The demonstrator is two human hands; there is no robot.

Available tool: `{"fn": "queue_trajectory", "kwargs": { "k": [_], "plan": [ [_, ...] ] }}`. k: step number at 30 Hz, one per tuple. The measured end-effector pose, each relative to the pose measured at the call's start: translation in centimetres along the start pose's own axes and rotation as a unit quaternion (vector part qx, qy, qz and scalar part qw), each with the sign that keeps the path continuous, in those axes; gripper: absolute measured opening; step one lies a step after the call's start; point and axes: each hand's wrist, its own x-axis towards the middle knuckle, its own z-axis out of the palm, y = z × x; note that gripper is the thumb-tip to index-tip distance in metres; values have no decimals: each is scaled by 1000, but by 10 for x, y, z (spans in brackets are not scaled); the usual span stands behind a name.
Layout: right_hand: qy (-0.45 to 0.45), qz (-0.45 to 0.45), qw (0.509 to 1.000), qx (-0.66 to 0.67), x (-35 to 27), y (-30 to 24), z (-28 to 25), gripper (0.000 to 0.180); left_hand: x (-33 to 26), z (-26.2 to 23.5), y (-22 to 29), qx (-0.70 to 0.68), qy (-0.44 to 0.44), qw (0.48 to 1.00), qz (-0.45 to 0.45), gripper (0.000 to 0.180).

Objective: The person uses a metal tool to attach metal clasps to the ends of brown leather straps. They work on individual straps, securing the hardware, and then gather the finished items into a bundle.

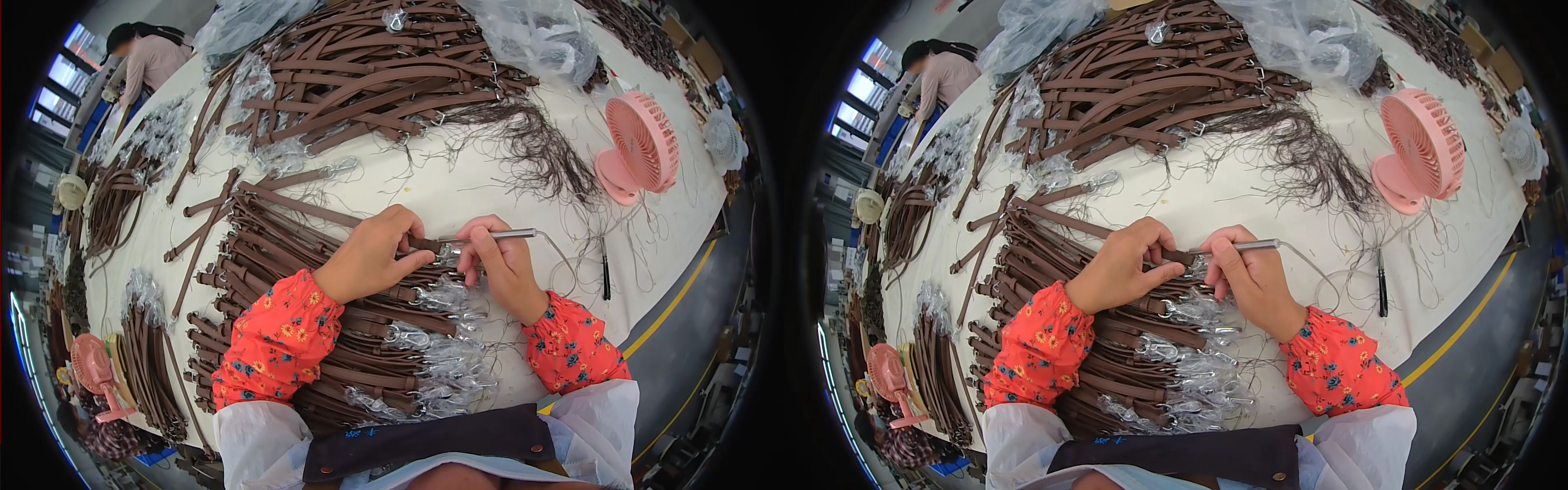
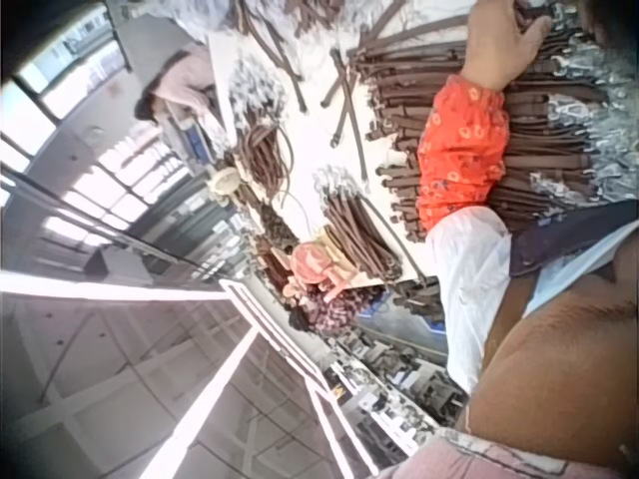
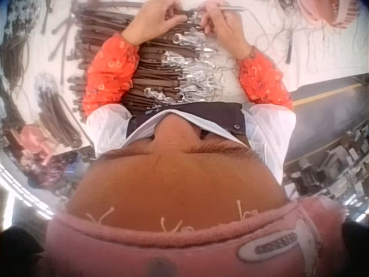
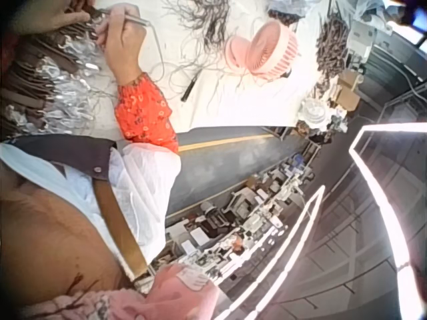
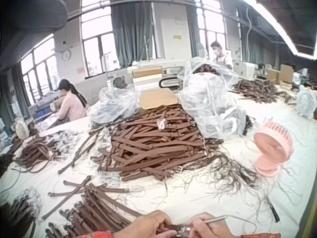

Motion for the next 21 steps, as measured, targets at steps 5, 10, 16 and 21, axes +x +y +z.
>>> {"fn": "queue_trajectory", "kwargs": {
  "k": [5, 10, 16, 21],
  "plan": [
    [-11, 3, 1000, -11, 1, -1, 1, 32, -1, 6, -16, 6, 7, 998, 54, 10],
    [-15, 4, 1000, -21, 2, -2, 1, 32, 0, 5, -16, 22, 8, 998, 53, 8],
    [-13, 2, 1000, -26, 1, 0, 0, 33, 1, 3, -14, 12, -4, 998, 57, 7],
    [-17, 2, 1000, -25, 0, -1, -1, 33, -1, 3, -14, -23, -4, 999, 37, 7]
  ]
}}
